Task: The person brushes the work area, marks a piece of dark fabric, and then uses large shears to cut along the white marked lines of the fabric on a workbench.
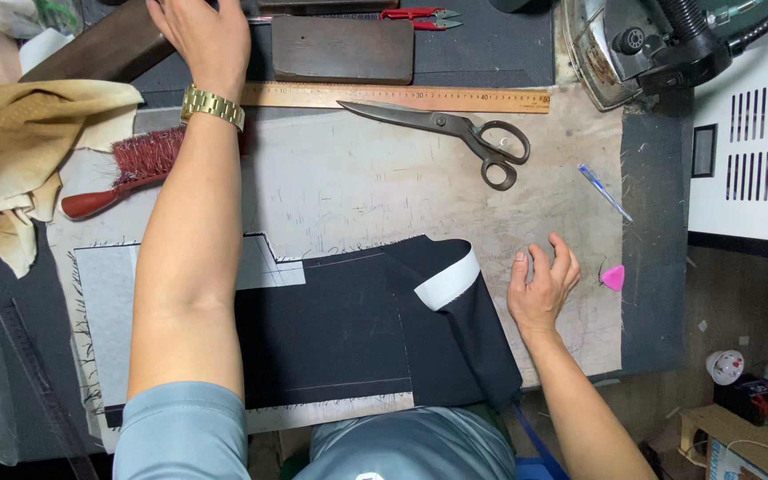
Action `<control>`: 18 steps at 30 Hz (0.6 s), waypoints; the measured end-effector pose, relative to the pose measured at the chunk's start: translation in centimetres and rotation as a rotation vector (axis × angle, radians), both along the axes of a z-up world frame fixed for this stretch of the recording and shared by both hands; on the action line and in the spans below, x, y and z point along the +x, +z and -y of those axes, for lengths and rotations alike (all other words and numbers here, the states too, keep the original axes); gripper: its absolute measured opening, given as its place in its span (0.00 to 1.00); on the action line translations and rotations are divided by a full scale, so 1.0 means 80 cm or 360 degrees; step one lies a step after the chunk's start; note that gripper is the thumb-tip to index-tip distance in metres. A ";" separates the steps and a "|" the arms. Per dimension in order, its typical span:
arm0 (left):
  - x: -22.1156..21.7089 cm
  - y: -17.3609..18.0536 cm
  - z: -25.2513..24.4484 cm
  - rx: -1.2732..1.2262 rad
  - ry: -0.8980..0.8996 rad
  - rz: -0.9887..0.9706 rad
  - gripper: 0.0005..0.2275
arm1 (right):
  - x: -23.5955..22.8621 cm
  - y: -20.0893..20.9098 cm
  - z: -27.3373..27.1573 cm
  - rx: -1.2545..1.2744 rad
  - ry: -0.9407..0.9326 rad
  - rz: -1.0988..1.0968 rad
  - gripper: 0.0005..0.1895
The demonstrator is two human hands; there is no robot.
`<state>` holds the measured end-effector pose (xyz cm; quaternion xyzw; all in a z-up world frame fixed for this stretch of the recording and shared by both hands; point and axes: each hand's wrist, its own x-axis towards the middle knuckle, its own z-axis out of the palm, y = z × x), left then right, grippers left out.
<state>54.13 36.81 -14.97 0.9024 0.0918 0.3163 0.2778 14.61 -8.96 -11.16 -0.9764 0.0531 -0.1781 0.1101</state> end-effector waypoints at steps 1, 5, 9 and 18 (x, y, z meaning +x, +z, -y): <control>-0.003 0.001 0.003 0.0028 -0.0017 0.0002 0.06 | 0.001 0.000 0.000 -0.0001 0.0011 0.0012 0.10; -0.039 0.041 0.028 -0.0117 0.0021 -0.0046 0.09 | 0.000 0.000 0.001 0.0020 0.0015 0.0021 0.10; -0.092 0.073 0.044 -0.0224 -0.0159 -0.0005 0.13 | 0.000 0.000 0.002 0.0008 -0.0002 0.0002 0.11; -0.042 0.035 -0.001 -0.0162 -0.0146 -0.0051 0.09 | -0.005 0.002 0.001 0.0022 0.0035 0.0014 0.10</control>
